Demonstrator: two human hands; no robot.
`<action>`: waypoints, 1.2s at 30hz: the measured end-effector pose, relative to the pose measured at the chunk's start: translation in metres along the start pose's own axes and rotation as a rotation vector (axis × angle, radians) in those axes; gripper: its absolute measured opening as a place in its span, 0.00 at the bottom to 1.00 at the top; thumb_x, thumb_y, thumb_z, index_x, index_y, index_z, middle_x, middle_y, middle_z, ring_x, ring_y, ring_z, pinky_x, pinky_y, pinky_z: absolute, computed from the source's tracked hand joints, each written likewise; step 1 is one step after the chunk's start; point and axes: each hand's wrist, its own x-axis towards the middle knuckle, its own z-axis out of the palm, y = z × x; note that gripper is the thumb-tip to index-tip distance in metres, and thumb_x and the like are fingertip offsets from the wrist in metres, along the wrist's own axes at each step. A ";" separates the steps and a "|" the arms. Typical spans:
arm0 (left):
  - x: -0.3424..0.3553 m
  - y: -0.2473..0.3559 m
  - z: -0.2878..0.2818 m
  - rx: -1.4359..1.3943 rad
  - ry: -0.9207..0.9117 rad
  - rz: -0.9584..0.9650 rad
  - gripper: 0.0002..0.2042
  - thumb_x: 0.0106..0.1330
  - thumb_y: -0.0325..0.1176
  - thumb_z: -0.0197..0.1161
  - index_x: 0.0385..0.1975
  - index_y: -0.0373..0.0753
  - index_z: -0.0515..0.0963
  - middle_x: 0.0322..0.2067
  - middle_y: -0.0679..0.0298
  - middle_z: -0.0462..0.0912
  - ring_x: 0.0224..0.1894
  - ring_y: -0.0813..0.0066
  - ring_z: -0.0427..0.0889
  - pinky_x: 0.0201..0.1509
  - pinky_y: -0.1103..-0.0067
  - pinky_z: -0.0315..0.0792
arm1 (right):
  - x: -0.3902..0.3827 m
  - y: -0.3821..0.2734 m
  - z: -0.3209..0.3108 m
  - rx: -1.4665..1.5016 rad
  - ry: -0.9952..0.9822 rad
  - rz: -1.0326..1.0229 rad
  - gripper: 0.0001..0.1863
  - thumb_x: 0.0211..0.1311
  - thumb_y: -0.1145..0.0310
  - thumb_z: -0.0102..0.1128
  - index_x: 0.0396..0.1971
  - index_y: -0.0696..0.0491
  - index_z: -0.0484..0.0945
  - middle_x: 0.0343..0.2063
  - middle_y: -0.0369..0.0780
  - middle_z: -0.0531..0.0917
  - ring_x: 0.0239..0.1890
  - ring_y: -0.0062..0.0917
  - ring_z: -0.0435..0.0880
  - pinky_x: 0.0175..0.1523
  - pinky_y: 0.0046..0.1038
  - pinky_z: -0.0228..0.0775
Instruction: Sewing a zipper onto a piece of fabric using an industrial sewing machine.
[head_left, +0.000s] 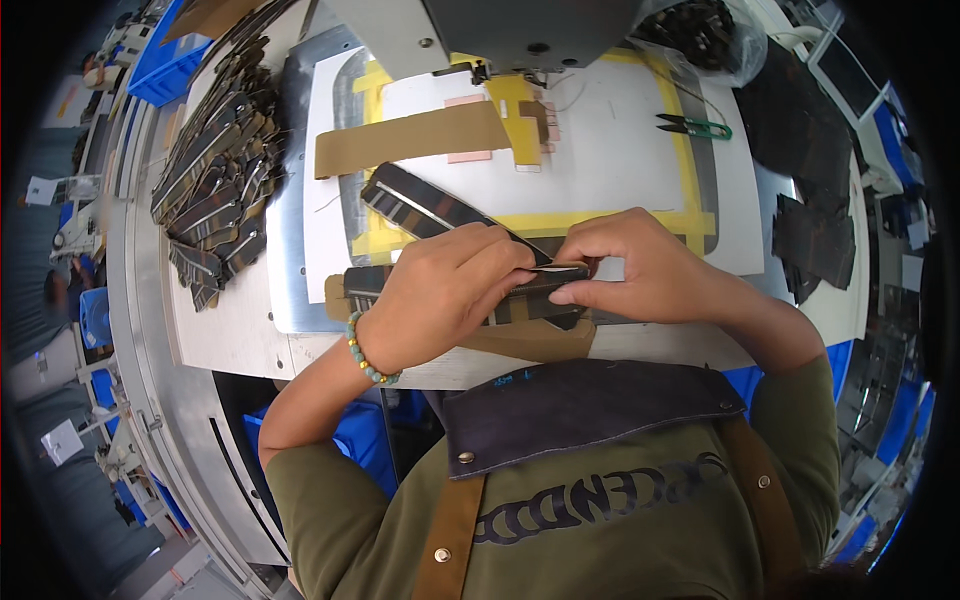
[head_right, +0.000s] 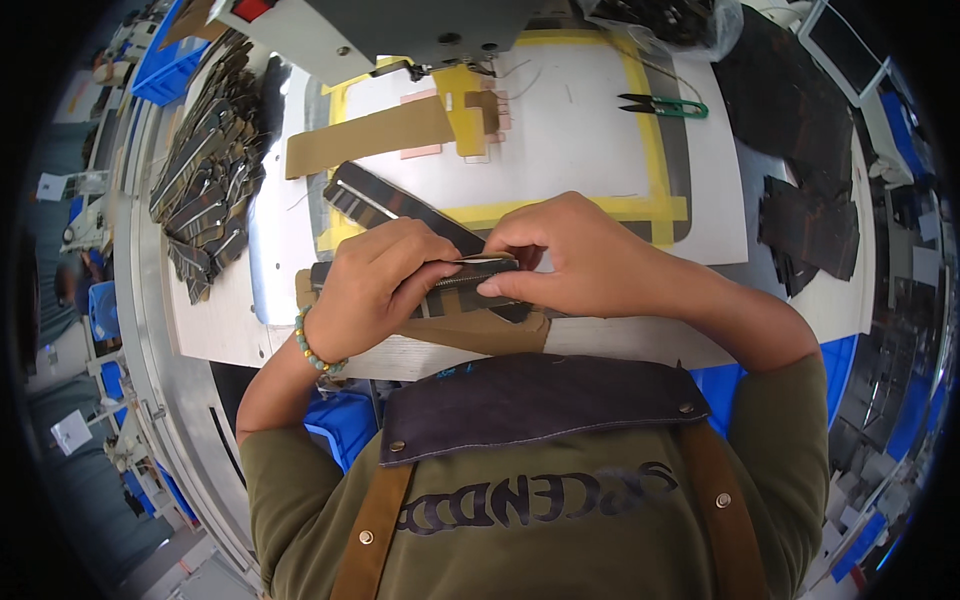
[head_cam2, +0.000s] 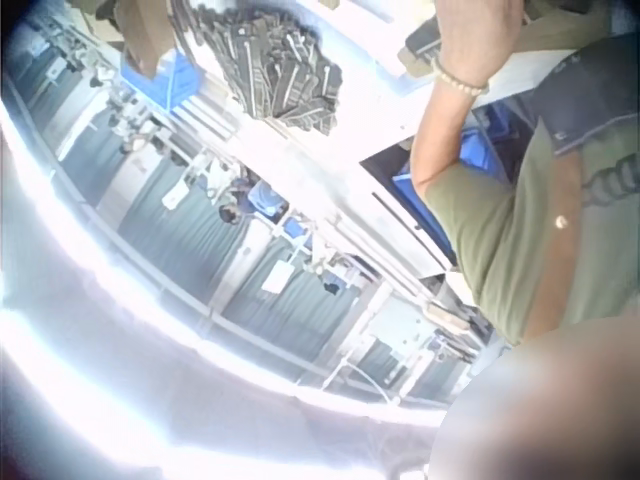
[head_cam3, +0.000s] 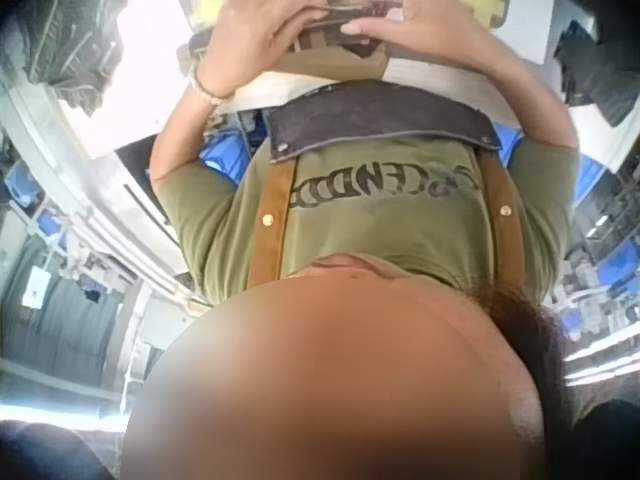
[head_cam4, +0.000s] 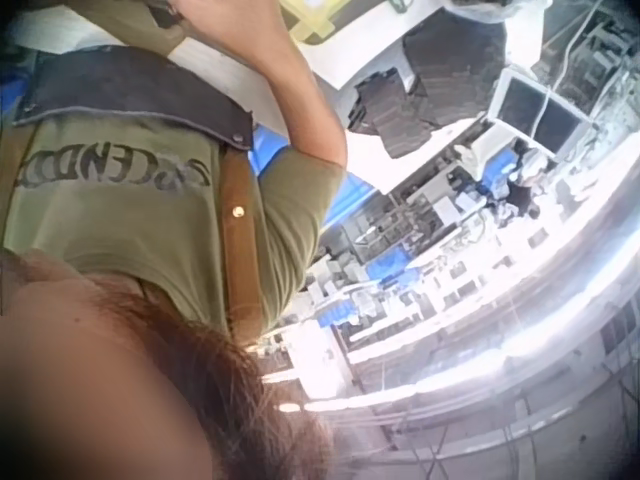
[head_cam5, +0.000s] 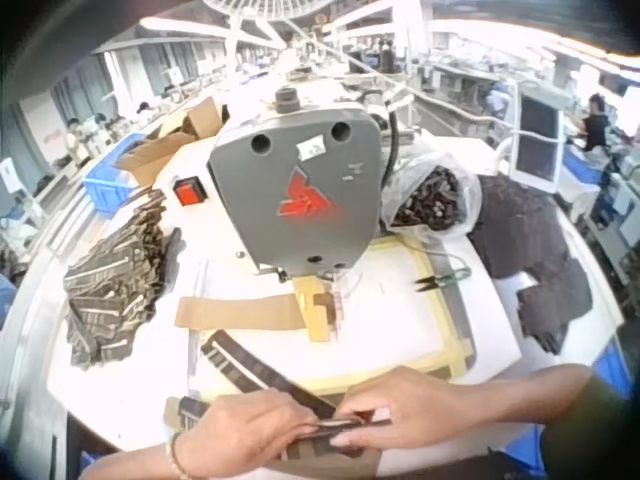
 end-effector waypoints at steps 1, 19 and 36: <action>0.001 0.000 0.000 0.045 0.002 0.021 0.08 0.63 0.24 0.75 0.40 0.37 0.84 0.33 0.59 0.85 0.36 0.57 0.86 0.38 0.67 0.78 | 0.000 0.001 0.001 0.003 0.001 0.007 0.15 0.67 0.64 0.75 0.42 0.62 0.88 0.32 0.45 0.89 0.31 0.26 0.87 0.41 0.30 0.78; 0.002 0.020 -0.001 0.120 0.195 0.067 0.09 0.58 0.22 0.78 0.36 0.36 0.84 0.28 0.59 0.84 0.29 0.60 0.83 0.31 0.70 0.75 | 0.014 -0.014 0.007 0.025 0.088 -0.090 0.21 0.65 0.63 0.77 0.55 0.54 0.85 0.33 0.45 0.91 0.33 0.31 0.90 0.40 0.31 0.78; -0.005 0.019 -0.005 0.240 0.248 0.066 0.09 0.59 0.21 0.79 0.34 0.35 0.83 0.26 0.60 0.83 0.26 0.62 0.83 0.27 0.73 0.73 | 0.025 -0.011 0.013 0.117 0.009 -0.057 0.19 0.62 0.58 0.81 0.33 0.60 0.87 0.25 0.42 0.84 0.26 0.26 0.76 0.35 0.29 0.68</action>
